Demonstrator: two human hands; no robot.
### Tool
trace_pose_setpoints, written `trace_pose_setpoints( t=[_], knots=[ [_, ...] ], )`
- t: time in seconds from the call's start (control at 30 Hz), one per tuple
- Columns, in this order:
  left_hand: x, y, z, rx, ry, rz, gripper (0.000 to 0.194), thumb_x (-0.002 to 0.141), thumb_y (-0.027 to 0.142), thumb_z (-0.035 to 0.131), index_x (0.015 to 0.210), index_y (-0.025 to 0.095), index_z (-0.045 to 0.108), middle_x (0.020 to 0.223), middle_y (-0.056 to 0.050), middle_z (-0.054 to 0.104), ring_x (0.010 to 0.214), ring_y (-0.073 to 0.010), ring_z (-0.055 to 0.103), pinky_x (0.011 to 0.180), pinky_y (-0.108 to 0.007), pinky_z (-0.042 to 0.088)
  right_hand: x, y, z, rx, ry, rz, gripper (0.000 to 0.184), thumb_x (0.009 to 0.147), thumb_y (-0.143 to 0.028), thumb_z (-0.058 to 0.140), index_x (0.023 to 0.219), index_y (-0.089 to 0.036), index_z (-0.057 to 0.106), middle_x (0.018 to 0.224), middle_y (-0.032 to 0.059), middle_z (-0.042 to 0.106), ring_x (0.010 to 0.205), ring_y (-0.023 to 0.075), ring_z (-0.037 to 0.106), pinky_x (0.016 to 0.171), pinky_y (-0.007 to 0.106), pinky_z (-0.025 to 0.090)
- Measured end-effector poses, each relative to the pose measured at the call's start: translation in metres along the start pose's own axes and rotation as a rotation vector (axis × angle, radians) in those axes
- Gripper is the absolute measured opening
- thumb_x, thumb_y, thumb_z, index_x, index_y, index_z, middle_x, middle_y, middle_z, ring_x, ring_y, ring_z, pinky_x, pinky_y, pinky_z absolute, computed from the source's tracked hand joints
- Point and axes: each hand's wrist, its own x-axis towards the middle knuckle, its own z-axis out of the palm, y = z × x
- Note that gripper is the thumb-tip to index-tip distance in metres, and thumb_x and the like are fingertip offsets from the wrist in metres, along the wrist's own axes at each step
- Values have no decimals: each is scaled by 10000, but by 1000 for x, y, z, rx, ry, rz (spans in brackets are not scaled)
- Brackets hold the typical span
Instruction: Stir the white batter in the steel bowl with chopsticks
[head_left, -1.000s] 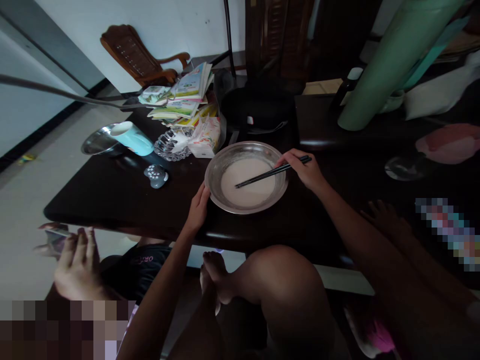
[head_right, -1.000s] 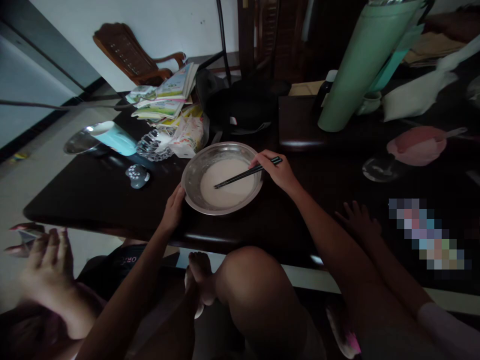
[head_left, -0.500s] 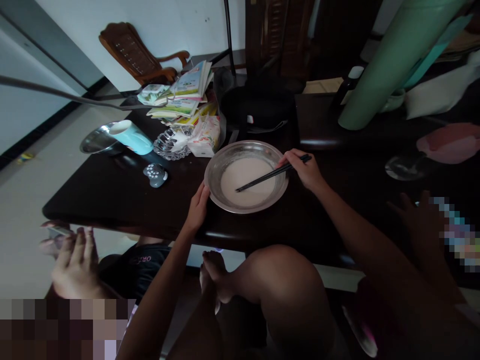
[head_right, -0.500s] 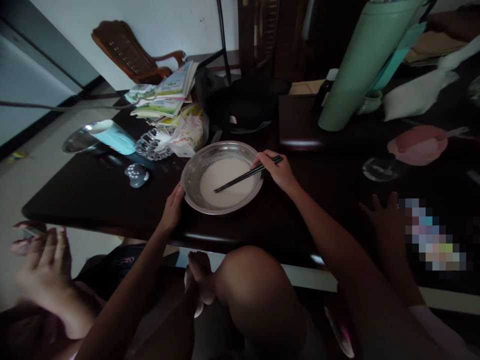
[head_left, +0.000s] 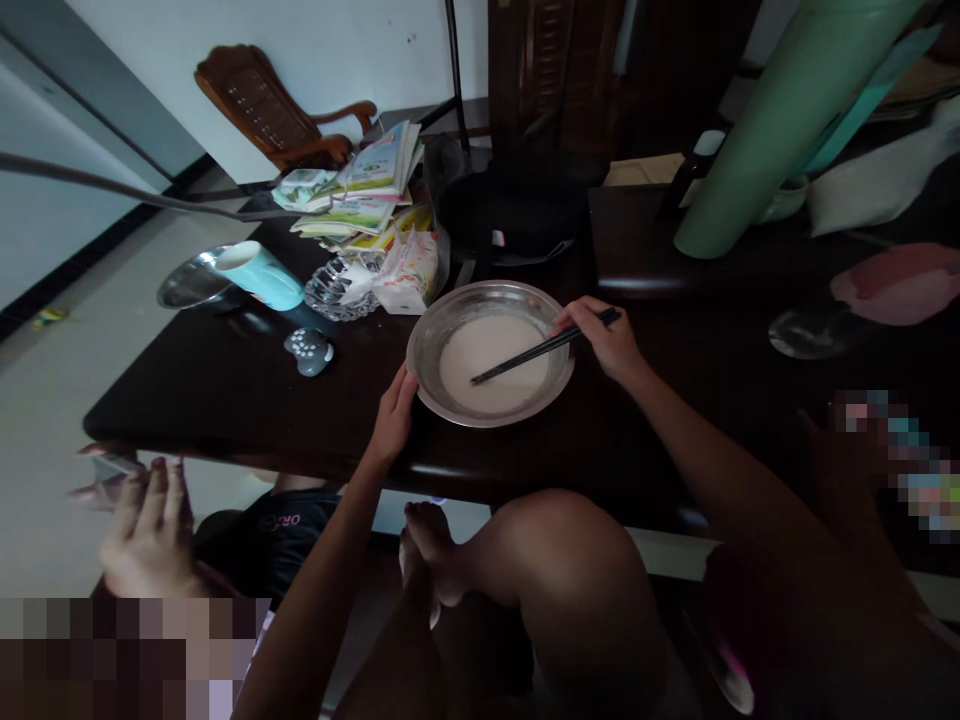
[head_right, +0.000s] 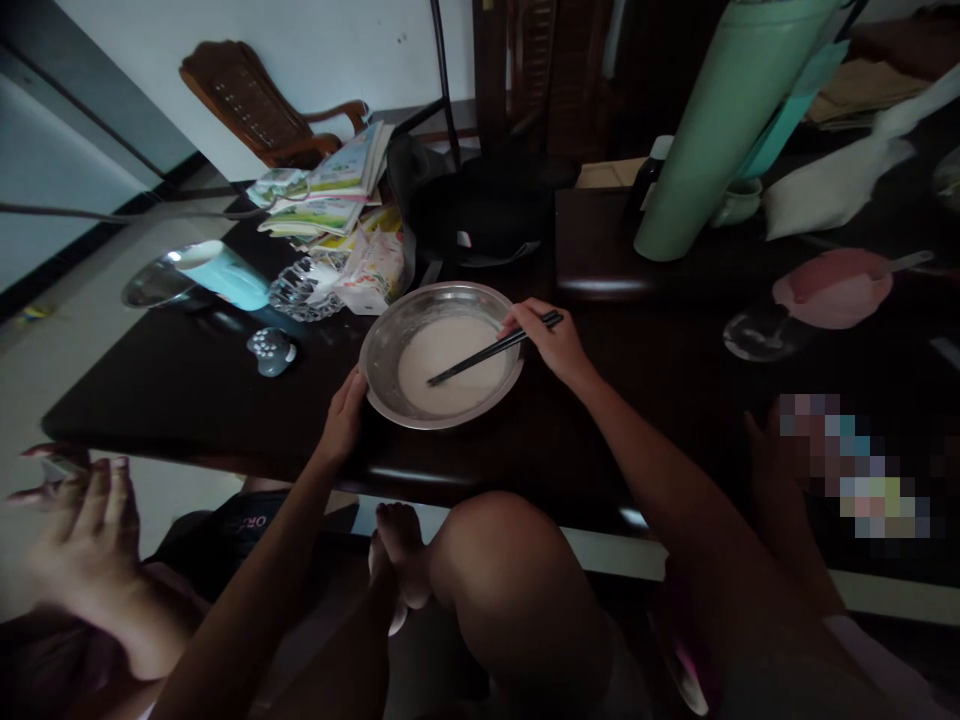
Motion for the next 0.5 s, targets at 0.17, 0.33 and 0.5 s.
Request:
trace_pose_setpoints(
  t=[0.17,0.33,0.5],
  knots=[
    [0,1,0,3,2,2,655,930,620,409,1345,142,580,1409,-108,574,1360,-276,461,1175,-408,287,4,-2,-7,-2,90,-51,346,881,-551,576,768,-243,683,710,2,721,717,159,698,747,328,562],
    [0,4,0,16,7,-6,640,933,614,409,1330,148,595,1396,-108,585,1356,-286,466,1172,-414,295,13,4,-27,52,285,-53,374,880,-549,580,688,-233,641,555,-20,626,536,140,640,594,301,534],
    [0,2,0,3,1,14,620,936,606,414,1331,165,595,1392,-95,590,1357,-284,464,1174,-433,289,3,2,-6,74,32,-37,367,893,-539,571,719,-233,675,601,-10,665,602,144,666,653,302,543]
  ],
)
